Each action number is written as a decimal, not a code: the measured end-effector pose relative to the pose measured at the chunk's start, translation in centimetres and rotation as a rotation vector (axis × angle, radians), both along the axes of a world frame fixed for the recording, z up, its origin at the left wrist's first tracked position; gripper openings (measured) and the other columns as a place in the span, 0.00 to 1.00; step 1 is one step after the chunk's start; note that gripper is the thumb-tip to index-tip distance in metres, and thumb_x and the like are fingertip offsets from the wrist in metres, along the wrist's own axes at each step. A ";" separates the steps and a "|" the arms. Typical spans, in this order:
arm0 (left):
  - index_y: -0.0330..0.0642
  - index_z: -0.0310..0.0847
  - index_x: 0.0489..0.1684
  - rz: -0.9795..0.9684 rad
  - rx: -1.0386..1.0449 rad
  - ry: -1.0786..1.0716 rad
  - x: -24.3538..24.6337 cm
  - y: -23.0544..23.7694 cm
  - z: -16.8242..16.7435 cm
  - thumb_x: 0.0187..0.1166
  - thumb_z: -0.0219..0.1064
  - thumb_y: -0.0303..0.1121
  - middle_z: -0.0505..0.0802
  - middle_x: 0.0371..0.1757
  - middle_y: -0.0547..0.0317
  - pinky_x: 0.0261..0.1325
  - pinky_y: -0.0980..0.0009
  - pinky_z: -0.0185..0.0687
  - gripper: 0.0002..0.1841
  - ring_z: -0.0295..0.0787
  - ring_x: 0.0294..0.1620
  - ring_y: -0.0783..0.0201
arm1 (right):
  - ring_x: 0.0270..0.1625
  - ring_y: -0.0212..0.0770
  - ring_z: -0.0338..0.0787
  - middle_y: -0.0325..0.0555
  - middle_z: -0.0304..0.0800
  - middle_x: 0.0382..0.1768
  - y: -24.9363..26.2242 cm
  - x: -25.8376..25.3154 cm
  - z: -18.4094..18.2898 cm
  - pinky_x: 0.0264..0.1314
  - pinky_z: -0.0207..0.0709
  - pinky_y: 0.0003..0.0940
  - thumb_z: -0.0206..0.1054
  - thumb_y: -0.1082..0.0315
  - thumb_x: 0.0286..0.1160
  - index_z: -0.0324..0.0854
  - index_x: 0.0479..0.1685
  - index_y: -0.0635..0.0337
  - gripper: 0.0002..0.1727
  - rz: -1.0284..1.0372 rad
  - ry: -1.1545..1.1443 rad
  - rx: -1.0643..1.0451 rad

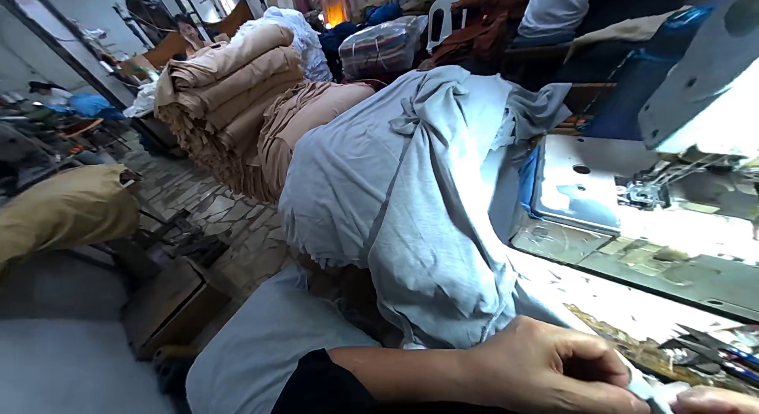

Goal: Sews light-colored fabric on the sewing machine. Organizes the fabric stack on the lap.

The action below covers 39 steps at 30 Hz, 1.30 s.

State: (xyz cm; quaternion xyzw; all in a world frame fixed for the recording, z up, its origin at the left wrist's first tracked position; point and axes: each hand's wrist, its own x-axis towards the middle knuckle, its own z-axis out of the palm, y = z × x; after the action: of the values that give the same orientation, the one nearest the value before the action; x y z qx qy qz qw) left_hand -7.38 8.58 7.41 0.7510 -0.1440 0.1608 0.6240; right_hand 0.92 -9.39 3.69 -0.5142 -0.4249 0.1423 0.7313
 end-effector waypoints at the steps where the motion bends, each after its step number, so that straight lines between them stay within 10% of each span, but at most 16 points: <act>1: 0.19 0.84 0.35 0.025 -0.063 0.006 0.0 0.1 0.3 0.73 0.66 0.18 0.89 0.31 0.47 0.42 0.75 0.79 0.06 0.84 0.34 0.70 | 0.54 0.15 0.88 0.10 0.89 0.54 0.0 0.2 0.0 0.61 0.83 0.17 0.75 0.72 0.71 0.77 0.62 0.32 0.25 -0.013 -0.009 -0.019; 7: 0.57 0.85 0.34 -0.213 -0.755 0.002 -0.6 3.6 2.6 0.79 0.68 0.30 0.92 0.39 0.76 0.51 0.78 0.83 0.07 0.88 0.44 0.80 | 0.39 0.15 0.89 0.10 0.88 0.38 0.0 0.7 -2.1 0.46 0.86 0.20 0.66 0.86 0.59 0.66 0.61 0.52 0.29 -0.120 0.094 -0.250; 11: 0.38 0.79 0.36 -0.141 -0.242 0.141 -3.2 5.0 1.8 0.78 0.64 0.25 0.83 0.30 0.71 0.39 0.84 0.73 0.02 0.78 0.33 0.84 | 0.48 0.19 0.93 0.20 0.97 0.46 -0.5 0.9 -1.5 0.56 0.87 0.20 0.64 0.70 0.84 0.94 0.51 0.39 0.14 0.064 0.347 -0.121; 15: 0.25 0.86 0.41 0.104 0.188 0.236 -4.9 5.5 -0.5 0.78 0.68 0.27 0.89 0.32 0.51 0.38 0.79 0.76 0.09 0.81 0.32 0.73 | 0.47 0.30 0.96 0.35 0.98 0.42 -0.2 0.5 -0.2 0.58 0.89 0.31 0.66 0.56 0.81 0.96 0.38 0.43 0.12 0.193 0.746 0.096; 21: 0.52 0.85 0.19 0.140 -0.458 0.358 -5.1 6.3 1.2 0.81 0.59 0.31 0.88 0.22 0.80 0.34 0.83 0.79 0.16 0.82 0.26 0.86 | 0.30 0.11 0.83 0.14 0.89 0.30 1.8 0.8 -0.9 0.34 0.77 0.10 0.65 0.50 0.82 0.91 0.39 0.30 0.09 0.159 0.372 -0.139; 28: 0.51 0.93 0.48 0.284 -0.177 0.222 -6.2 8.2 0.1 0.81 0.69 0.35 0.94 0.38 0.74 0.44 0.84 0.83 0.07 0.87 0.37 0.82 | 0.35 0.25 0.91 0.36 0.94 0.33 3.3 1.9 0.9 0.46 0.87 0.22 0.68 0.75 0.75 0.91 0.43 0.51 0.09 0.037 0.579 0.003; 35: 0.48 0.94 0.50 0.474 0.206 -0.008 -6.8 7.3 0.8 0.73 0.71 0.31 0.85 0.39 0.73 0.42 0.89 0.78 0.11 0.80 0.39 0.83 | 0.52 0.23 0.91 0.30 0.95 0.49 2.5 1.0 1.5 0.58 0.86 0.21 0.77 0.70 0.69 0.93 0.53 0.50 0.13 -0.006 0.007 -0.113; 39: 0.46 0.95 0.42 0.645 0.389 -0.178 -4.4 7.5 -0.6 0.78 0.68 0.34 0.84 0.43 0.66 0.55 0.87 0.75 0.09 0.78 0.48 0.81 | 0.43 0.16 0.82 0.33 0.88 0.36 3.2 0.8 0.5 0.51 0.73 0.09 0.73 0.62 0.75 0.97 0.44 0.51 0.09 -0.382 -0.403 -0.215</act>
State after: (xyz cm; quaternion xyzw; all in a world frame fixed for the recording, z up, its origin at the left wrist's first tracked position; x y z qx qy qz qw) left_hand -11.73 16.07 6.86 0.8452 0.0181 0.3831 0.3722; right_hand 1.75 -6.15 4.23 -0.6772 -0.4394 -0.0587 0.5873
